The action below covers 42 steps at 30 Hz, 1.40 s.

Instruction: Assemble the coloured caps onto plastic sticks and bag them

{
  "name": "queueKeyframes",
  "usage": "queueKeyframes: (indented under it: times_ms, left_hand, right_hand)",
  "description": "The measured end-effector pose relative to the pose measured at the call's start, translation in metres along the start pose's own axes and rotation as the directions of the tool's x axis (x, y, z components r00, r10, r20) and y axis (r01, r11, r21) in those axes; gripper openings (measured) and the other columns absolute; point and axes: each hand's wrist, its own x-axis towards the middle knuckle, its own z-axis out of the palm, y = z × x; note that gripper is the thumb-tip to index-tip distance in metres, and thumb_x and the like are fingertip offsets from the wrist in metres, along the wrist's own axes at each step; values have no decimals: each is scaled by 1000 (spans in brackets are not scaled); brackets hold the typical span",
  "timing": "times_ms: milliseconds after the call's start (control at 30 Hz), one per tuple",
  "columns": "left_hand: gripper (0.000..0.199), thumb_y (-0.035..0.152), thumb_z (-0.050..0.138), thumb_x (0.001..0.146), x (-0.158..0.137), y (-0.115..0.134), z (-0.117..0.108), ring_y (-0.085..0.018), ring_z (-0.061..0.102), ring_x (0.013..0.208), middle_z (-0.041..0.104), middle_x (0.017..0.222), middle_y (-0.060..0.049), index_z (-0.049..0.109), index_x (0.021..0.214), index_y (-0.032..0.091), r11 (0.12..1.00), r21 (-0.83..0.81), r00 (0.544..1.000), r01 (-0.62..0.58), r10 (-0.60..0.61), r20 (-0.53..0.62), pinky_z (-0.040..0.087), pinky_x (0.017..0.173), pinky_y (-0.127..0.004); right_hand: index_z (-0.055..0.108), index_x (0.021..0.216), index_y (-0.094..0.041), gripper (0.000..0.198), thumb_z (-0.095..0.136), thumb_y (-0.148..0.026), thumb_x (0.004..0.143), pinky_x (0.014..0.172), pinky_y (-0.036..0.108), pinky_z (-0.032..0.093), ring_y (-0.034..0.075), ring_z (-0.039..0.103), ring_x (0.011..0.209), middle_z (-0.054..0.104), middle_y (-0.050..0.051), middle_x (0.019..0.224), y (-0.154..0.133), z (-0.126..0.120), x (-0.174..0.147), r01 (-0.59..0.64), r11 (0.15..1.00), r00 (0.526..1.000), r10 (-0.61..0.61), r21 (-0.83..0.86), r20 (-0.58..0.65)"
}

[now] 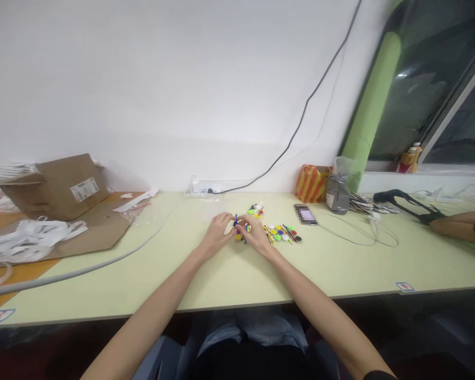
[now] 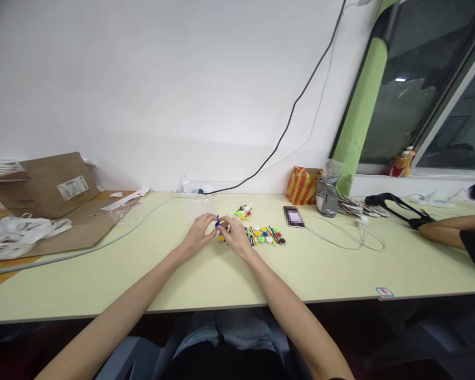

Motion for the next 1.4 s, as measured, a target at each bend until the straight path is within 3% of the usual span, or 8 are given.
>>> queueKeyframes:
  times_ms: [200, 400, 567, 700, 800, 1033, 1233, 1400]
  left_hand:
    - [31, 20, 51, 93, 0, -2, -4, -22, 59, 109, 63, 116, -6, 60, 122, 25, 997, -51, 995, -63, 67, 73, 45, 97, -39]
    - [24, 22, 53, 93, 0, -8, -13, -22, 59, 103, 62, 111, -7, 64, 115, 24, 990, 7, 989, -141, 141, 33, 46, 91, -37]
    - [14, 24, 51, 91, 1, 2, -17, -20, 58, 87, 61, 95, -5, 61, 100, 21, 979, 70, 973, -194, 183, 138, 46, 77, -32]
    - [8, 20, 49, 88, 2, 11, -10, -18, 57, 76, 60, 83, -3, 57, 91, 20, 979, 34, 967, -200, 192, 168, 44, 70, -29]
    - [4, 19, 51, 83, 1, 13, -6, -15, 54, 67, 59, 76, -1, 55, 83, 20, 986, -39, 970, -160, 164, 179, 41, 64, -26]
    - [5, 20, 56, 76, -1, 16, -7, -9, 41, 56, 49, 61, 5, 56, 71, 18, 970, -242, 985, 8, 34, 168, 34, 56, -22]
    - [8, 19, 57, 73, -1, 22, -11, -8, 42, 52, 47, 55, 5, 56, 66, 15, 860, -488, 963, 150, -16, 267, 33, 51, -20]
    - [12, 20, 57, 74, -1, 19, -10, -7, 39, 53, 47, 55, 4, 60, 65, 13, 814, -540, 950, 214, -46, 307, 32, 51, -20]
  right_hand:
    - [57, 94, -21, 7, 50, -24, 92, 72, 29, 43, 19, 59, 76, 65, 2, 83, -10, -1, -2, 15, 1000, 998, -15, 5, 61]
    - [52, 96, -23, 9, 44, -22, 92, 74, 28, 42, 18, 56, 77, 61, 1, 83, -14, -3, 0, 9, 1000, 991, -13, 27, 135]
    - [47, 95, -23, 7, 44, -30, 95, 70, 27, 41, 15, 51, 71, 55, -2, 78, -20, -8, -3, -57, 979, 979, 16, 194, 206]
    - [42, 89, -24, 21, 51, -43, 94, 62, 25, 41, 14, 50, 65, 55, -3, 76, -18, -10, -3, -219, 876, 949, 90, 429, 301]
    - [43, 85, -23, 32, 60, -50, 88, 55, 23, 40, 12, 49, 59, 55, -3, 72, -14, -13, 0, -314, 796, 918, 117, 517, 379]
    - [48, 83, -22, 38, 70, -53, 81, 48, 23, 39, 10, 48, 49, 56, -4, 63, -12, -15, 1, -408, 711, 882, 146, 573, 447]
    - [52, 82, -20, 37, 75, -48, 76, 43, 21, 33, 10, 48, 47, 55, -4, 59, -7, -12, -1, -490, 601, 845, 151, 631, 513]
    - [52, 80, -20, 38, 80, -43, 69, 41, 21, 28, 8, 38, 42, 51, -6, 55, -7, -13, -3, -532, 526, 827, 156, 663, 540]
